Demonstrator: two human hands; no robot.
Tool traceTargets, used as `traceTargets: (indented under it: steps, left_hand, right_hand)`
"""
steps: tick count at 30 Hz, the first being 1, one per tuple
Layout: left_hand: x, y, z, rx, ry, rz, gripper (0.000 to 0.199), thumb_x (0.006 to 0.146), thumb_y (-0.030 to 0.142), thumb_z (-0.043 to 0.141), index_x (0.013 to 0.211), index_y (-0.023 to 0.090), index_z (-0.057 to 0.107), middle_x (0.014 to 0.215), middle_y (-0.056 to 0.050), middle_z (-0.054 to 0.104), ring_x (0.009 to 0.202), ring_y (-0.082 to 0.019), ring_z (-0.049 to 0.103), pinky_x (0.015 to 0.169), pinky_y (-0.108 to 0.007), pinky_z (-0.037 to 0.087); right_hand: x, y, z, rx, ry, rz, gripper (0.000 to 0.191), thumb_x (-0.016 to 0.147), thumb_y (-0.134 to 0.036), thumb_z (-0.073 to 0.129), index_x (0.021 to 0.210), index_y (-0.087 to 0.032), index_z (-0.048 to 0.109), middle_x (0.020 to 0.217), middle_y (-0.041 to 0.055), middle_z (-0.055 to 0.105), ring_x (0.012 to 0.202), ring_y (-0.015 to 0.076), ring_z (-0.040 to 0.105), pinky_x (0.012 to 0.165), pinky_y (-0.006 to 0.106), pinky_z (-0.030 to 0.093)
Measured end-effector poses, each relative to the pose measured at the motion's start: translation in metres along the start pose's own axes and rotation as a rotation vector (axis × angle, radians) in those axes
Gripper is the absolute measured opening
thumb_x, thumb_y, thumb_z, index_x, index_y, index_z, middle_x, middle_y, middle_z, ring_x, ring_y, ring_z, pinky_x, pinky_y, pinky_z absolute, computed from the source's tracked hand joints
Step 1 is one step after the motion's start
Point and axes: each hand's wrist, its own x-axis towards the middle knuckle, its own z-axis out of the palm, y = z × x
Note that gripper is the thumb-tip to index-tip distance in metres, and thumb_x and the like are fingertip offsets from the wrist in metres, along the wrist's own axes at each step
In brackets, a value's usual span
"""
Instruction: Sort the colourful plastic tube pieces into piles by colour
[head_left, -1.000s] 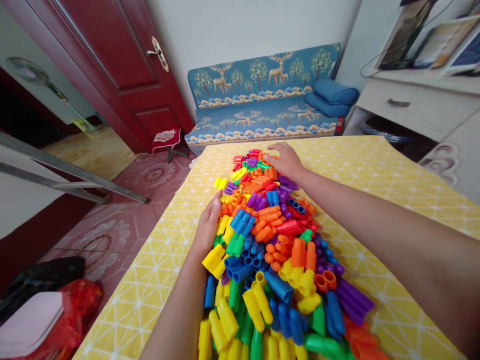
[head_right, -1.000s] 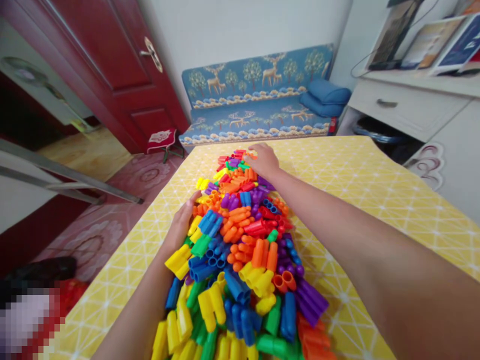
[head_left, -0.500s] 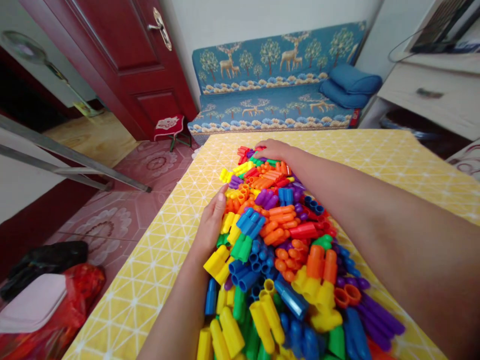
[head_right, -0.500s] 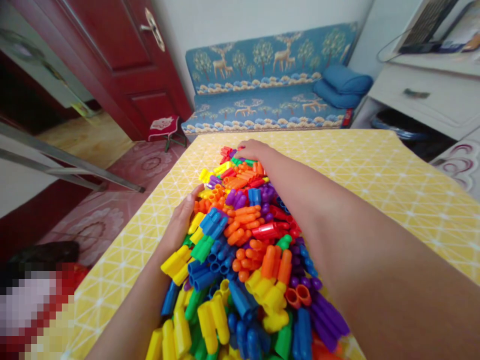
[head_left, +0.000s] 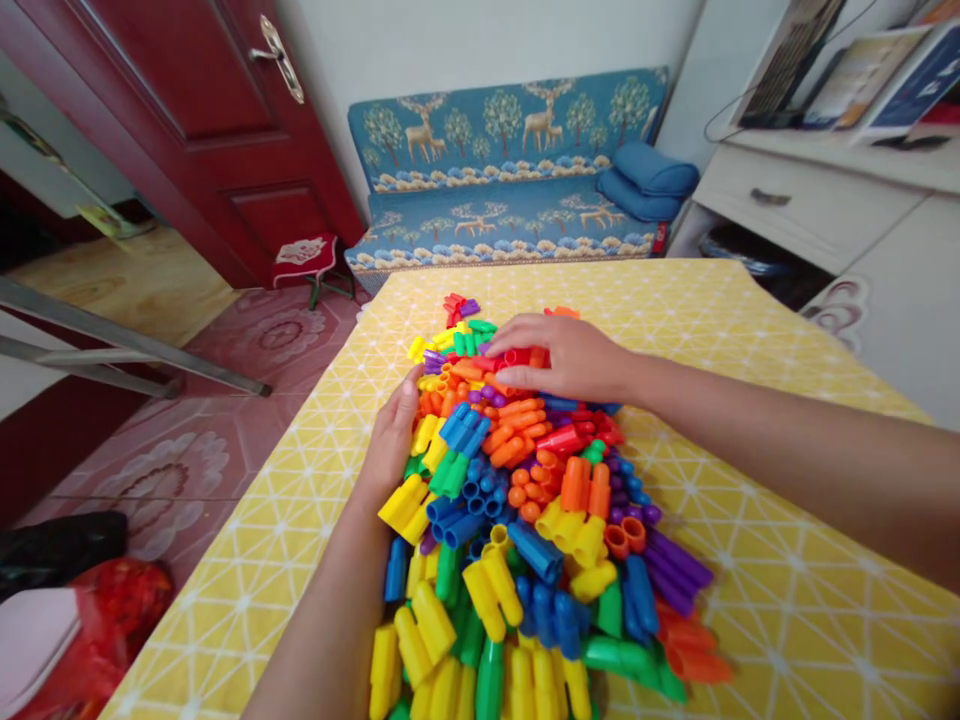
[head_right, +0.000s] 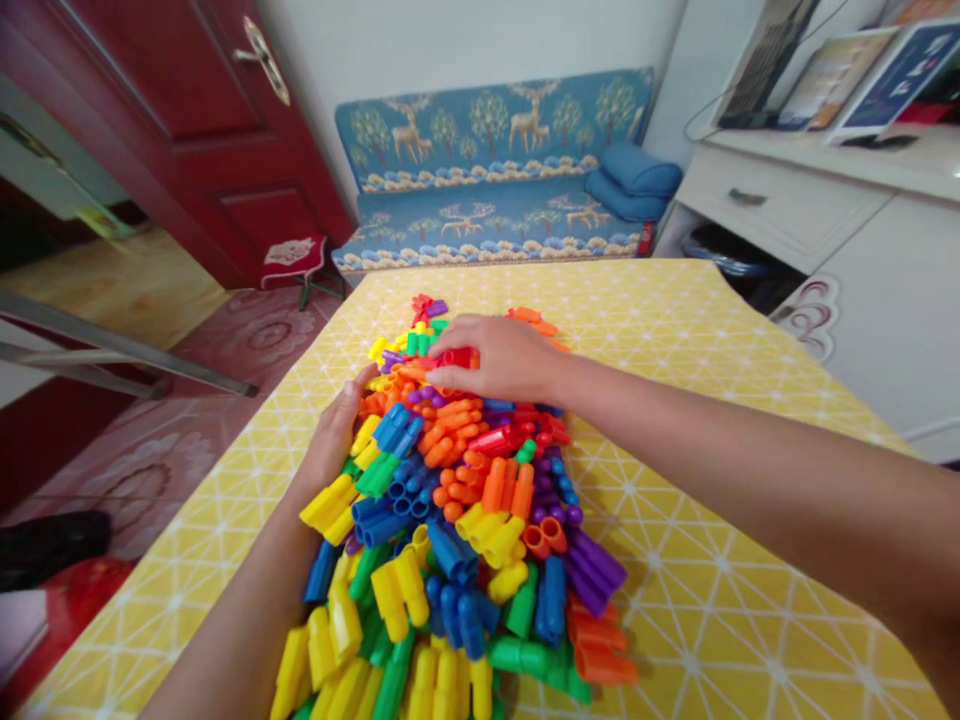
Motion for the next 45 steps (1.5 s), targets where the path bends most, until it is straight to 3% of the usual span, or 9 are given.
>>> traceTargets:
  steps: [4,8,13,19,23,26,31,37,45]
  left_hand:
    - [0.001,-0.003,-0.001,0.011,0.015,0.012,0.061,0.092,0.062,0.034,0.137,0.025,0.053,0.144,-0.001,0.052,0.137,-0.025,0.041,0.117,-0.037,0.028]
    - [0.002,-0.005,-0.001,0.018,0.021,0.002,0.062,0.092,0.063,0.034,0.137,0.026,0.052,0.144,-0.002,0.051,0.137,-0.026,0.041,0.117,-0.039,0.027]
    - [0.002,-0.005,0.000,-0.004,0.005,-0.007,0.062,0.092,0.063,0.033,0.139,0.025,0.050,0.140,-0.004,0.055,0.134,-0.027,0.045,0.116,-0.041,0.029]
    - [0.000,0.002,0.001,0.001,0.018,-0.015,0.060,0.093,0.060,0.035,0.138,0.024,0.052,0.142,-0.003,0.054,0.135,-0.027,0.043,0.116,-0.040,0.028]
    - [-0.001,0.005,0.002,0.002,0.028,0.001,0.058,0.093,0.059,0.037,0.136,0.024,0.054,0.146,-0.003,0.049,0.138,-0.026,0.040,0.118,-0.040,0.025]
    - [-0.002,0.006,0.003,-0.003,0.037,-0.019,0.055,0.093,0.058,0.037,0.134,0.026,0.055,0.146,-0.002,0.049,0.139,-0.026,0.038,0.119,-0.040,0.024]
    - [-0.003,0.007,0.004,-0.029,0.045,-0.034,0.053,0.094,0.055,0.037,0.135,0.026,0.054,0.147,-0.001,0.047,0.140,-0.025,0.036,0.119,-0.040,0.023]
    - [-0.002,0.004,0.003,-0.040,0.045,0.017,0.055,0.094,0.057,0.039,0.137,0.025,0.052,0.150,-0.002,0.044,0.142,-0.025,0.033,0.120,-0.040,0.022]
    - [0.004,-0.008,0.003,-0.088,0.062,0.061,0.055,0.092,0.056,0.043,0.137,0.025,0.052,0.151,-0.003,0.043,0.142,-0.024,0.033,0.119,-0.039,0.021]
  right_hand:
    - [-0.029,0.001,-0.003,0.049,0.173,0.092,0.045,0.090,-0.059,0.045,0.107,-0.029,0.073,0.116,0.0012,0.069,0.115,0.0233,0.059,0.102,0.036,0.041]
    - [-0.022,0.085,-0.009,-0.056,0.461,0.377,0.065,0.093,-0.065,0.028,0.107,-0.019,0.072,0.118,0.0093,0.068,0.119,0.0266,0.057,0.106,0.041,0.038]
    - [-0.003,0.147,0.008,0.110,0.316,0.653,0.071,0.090,-0.072,0.026,0.122,-0.021,0.063,0.131,0.0099,0.061,0.125,0.0267,0.053,0.107,0.044,0.039]
    - [0.019,0.123,0.016,0.164,-0.059,0.630,0.072,0.087,-0.076,0.026,0.108,-0.025,0.072,0.118,0.0050,0.070,0.106,0.0275,0.065,0.096,0.041,0.047]
    - [0.072,0.118,0.010,-0.308,0.035,0.723,0.062,0.089,-0.066,0.039,0.094,-0.016,0.076,0.111,0.0148,0.070,0.111,0.0340,0.061,0.097,0.043,0.044]
    - [0.120,0.114,0.029,-0.380,0.032,0.625,0.050,0.081,-0.053,0.061,0.112,-0.016,0.071,0.121,0.0134,0.066,0.116,0.0325,0.058,0.098,0.039,0.044]
    - [0.171,0.103,0.075,-0.185,-0.165,0.437,0.077,0.064,-0.033,0.080,0.136,-0.023,0.053,0.149,0.0106,0.041,0.128,0.0301,0.049,0.107,0.037,0.038]
    - [0.167,0.087,0.075,-0.010,-0.334,0.391,0.036,0.070,-0.015,0.067,0.105,-0.017,0.074,0.107,0.0034,0.073,0.097,0.0207,0.066,0.085,0.025,0.050]
    - [0.118,0.040,0.040,0.117,-0.306,0.176,0.023,0.079,-0.022,0.061,0.092,-0.011,0.076,0.088,0.0021,0.075,0.086,0.0177,0.066,0.078,0.024,0.048]
